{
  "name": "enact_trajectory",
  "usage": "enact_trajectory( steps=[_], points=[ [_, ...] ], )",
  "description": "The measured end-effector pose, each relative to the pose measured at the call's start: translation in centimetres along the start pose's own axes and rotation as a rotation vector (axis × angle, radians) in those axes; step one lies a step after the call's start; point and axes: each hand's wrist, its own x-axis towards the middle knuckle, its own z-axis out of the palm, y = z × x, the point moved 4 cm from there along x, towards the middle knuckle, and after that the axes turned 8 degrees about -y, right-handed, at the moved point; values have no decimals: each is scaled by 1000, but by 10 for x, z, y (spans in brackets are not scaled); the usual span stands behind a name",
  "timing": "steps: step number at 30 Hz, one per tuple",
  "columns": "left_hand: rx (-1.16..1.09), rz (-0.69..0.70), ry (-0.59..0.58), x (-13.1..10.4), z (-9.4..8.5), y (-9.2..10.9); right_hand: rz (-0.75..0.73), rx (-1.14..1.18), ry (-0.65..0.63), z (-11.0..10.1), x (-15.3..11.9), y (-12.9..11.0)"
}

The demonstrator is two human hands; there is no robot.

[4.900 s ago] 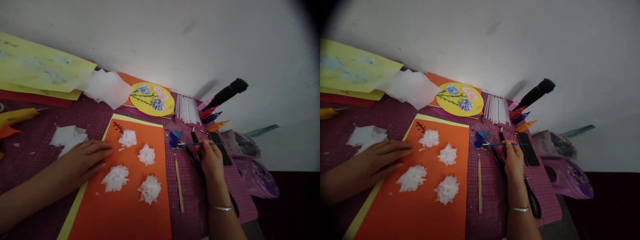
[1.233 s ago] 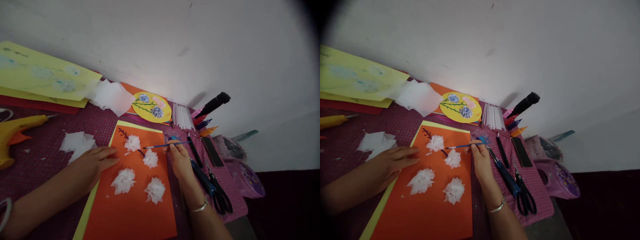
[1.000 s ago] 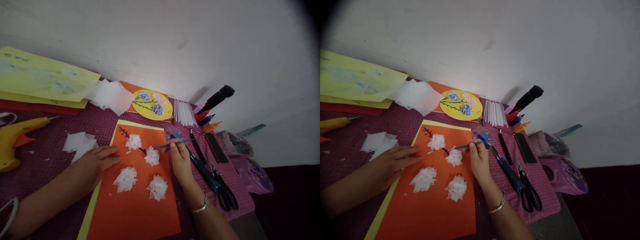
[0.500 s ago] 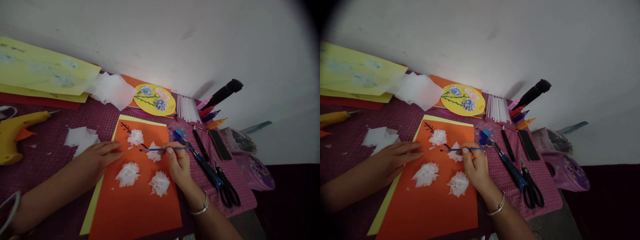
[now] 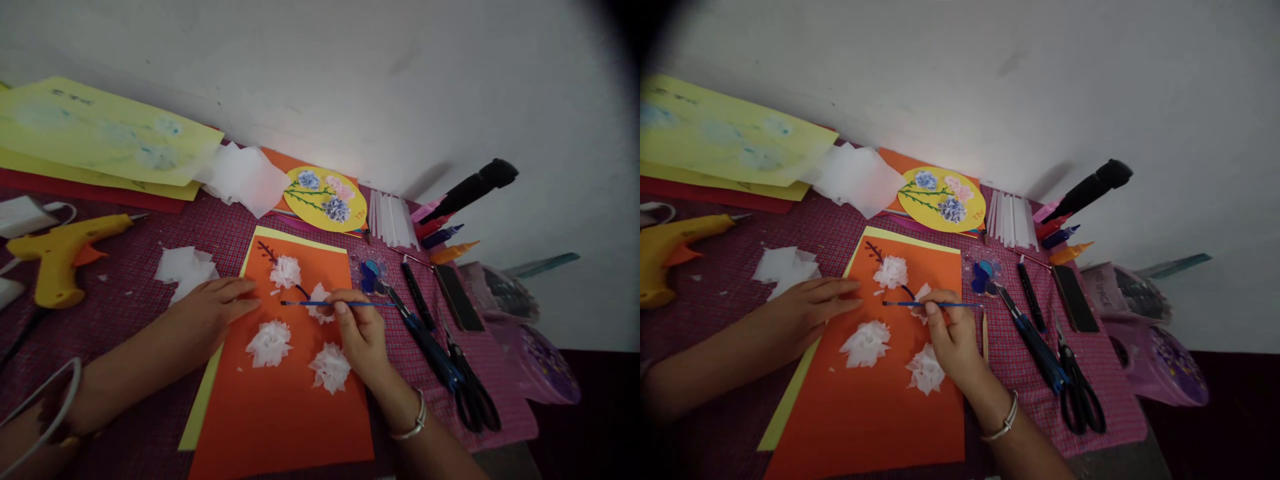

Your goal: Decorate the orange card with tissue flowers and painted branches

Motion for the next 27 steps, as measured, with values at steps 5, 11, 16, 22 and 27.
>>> enact_trajectory(
  steps=[5, 11, 16, 22, 27],
  points=[
    [4, -6, -4, 0, 4, -1, -3, -19, 9, 0, 0, 1],
    [-5, -3, -23, 1, 4, -1, 2, 7, 12, 1, 0, 1],
    [-14, -4, -15, 0, 3, -1, 3, 27, 12, 1, 0, 1],
    [-24, -23, -30, 0, 2, -1, 39, 130, 4, 3, 2, 1],
    [-10, -23, -43, -1, 2, -1, 87, 176, -8, 4, 3, 3]
  ],
)
